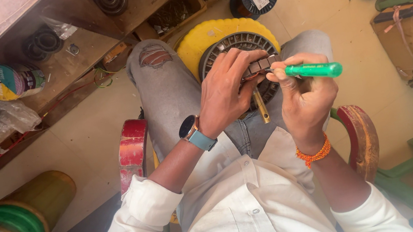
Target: The person sits with a fan motor armature on their lap and fits small white insulating strips between the copper commutator segments by hand. They use a green-handled screwdriver to press and pry the strips into place and scissors to trim the strips, working around the armature.
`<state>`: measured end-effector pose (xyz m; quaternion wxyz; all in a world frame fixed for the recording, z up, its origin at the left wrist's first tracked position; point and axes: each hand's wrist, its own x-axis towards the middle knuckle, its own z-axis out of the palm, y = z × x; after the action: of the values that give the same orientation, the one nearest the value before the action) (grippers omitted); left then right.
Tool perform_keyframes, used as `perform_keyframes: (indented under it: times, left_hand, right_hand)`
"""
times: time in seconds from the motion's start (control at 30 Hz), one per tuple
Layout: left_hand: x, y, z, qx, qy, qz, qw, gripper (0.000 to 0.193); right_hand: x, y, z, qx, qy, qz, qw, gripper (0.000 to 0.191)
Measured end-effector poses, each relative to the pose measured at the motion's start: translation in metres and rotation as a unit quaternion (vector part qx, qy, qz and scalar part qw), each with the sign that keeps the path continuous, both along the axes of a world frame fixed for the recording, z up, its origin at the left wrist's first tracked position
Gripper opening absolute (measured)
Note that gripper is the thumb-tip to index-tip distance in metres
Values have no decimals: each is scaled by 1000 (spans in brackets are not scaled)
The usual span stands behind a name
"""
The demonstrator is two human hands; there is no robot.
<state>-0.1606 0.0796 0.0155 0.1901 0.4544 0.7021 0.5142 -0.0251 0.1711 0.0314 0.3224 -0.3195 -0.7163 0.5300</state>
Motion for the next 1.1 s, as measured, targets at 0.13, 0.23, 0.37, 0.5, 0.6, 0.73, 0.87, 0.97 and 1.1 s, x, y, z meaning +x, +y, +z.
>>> perform_keyframes:
  times: [0.13, 0.23, 0.37, 0.5, 0.6, 0.73, 0.87, 0.97, 1.1]
  left_hand:
    - [0, -1, -1, 5, 1, 0, 1000, 43]
    - [1, -1, -2, 10, -4, 1, 1000, 42]
    - [0, 1, -7, 21, -7, 0, 1000, 41]
    - [-10, 3, -16, 55, 5, 1, 998, 42]
    - [-15, 6, -25, 60, 1, 6, 998, 42]
    - [-16, 7, -29, 30, 7, 5, 1000, 42]
    - [-19, 5, -24, 35, 31, -2, 999, 38]
    - [-24, 7, -22, 55, 47, 21, 997, 37]
    - [-21, 9, -21, 31, -6, 19, 999, 33]
  right_hand:
    - [0, -5, -6, 31, 2, -13, 999, 21]
    - [-1, -8, -7, 43, 6, -18, 999, 21]
    - [-6, -1, 7, 84, -40, 13, 996, 19]
    - [-32, 19, 39, 151, -90, 68, 982, 16]
    - [-64, 34, 69, 109, -120, 148, 976, 22]
    - [-149, 38, 92, 177, -140, 308, 924, 29]
    - [-259, 4, 103, 278, -55, 381, 880, 27]
    - [-306, -14, 117, 208, 4, 417, 885, 20]
    - [-260, 17, 108, 236, 42, 428, 871, 23]
